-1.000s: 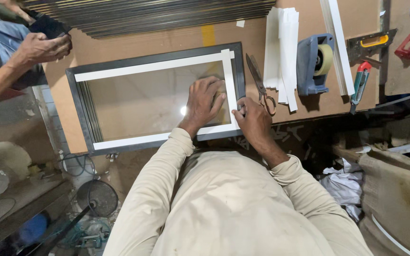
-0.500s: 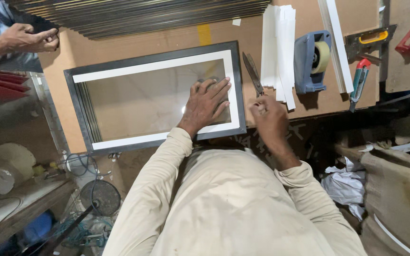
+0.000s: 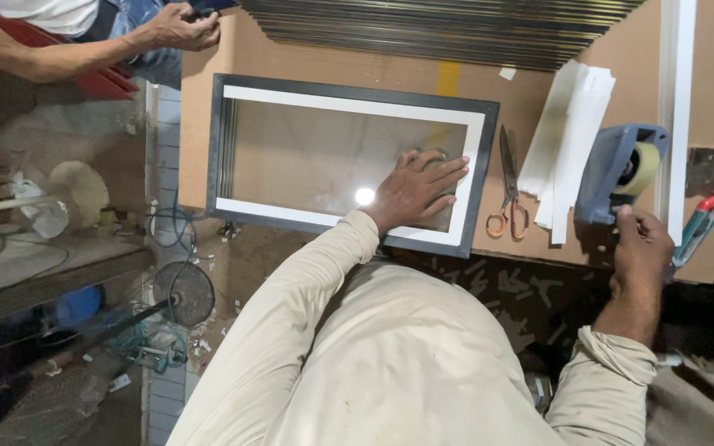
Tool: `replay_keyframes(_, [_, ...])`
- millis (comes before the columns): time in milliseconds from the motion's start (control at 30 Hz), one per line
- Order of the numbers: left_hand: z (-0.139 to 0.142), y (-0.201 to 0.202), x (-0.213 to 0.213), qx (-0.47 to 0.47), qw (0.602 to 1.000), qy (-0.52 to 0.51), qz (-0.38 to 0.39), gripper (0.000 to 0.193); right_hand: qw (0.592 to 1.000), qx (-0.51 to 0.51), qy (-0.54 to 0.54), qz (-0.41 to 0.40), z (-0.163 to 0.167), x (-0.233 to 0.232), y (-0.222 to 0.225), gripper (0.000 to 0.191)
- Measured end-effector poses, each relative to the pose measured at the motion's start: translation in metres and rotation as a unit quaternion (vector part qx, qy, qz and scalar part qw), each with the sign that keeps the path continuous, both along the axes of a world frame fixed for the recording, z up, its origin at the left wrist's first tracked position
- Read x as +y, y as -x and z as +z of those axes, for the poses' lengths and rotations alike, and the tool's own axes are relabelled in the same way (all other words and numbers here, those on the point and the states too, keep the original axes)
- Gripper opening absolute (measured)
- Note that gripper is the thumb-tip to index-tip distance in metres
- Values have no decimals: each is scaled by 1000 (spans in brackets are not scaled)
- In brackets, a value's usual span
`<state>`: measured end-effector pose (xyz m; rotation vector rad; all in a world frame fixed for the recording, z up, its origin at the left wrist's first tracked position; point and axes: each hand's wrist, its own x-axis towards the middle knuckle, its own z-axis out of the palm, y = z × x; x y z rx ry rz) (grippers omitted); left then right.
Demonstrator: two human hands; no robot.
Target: The person places white mat board strips along the inside edges of a dark picture frame fitted with glass, pressing them into position and aligning the frame on the workbench. They take strips from a stack, use a tape dispenser and scissors on the bench, and repeatedly reposition and press the frame assembly to seat the mat and glass.
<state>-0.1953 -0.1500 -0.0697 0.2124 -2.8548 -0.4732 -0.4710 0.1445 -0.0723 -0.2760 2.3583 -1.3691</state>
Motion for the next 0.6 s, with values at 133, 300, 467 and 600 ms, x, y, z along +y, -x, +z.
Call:
replay_keyframes(133, [2,-1,1,-3,1000,-10,3,57,994,-78,30,-72,0,-6,5,18])
replay_keyframes(300, [-1,4,5,10,1000,-2,2,55,959,-157,218,-96,1,8,-9,17])
replay_keyframes(467, [-5,9,5,0,1000,-19,-2,55,981,0,172,-88,-5,4,-37,19])
replay_keyframes(600, [-6,10,7,-5,999,-33,-3,53,983,82,128,-101,-14,-2,-40,20])
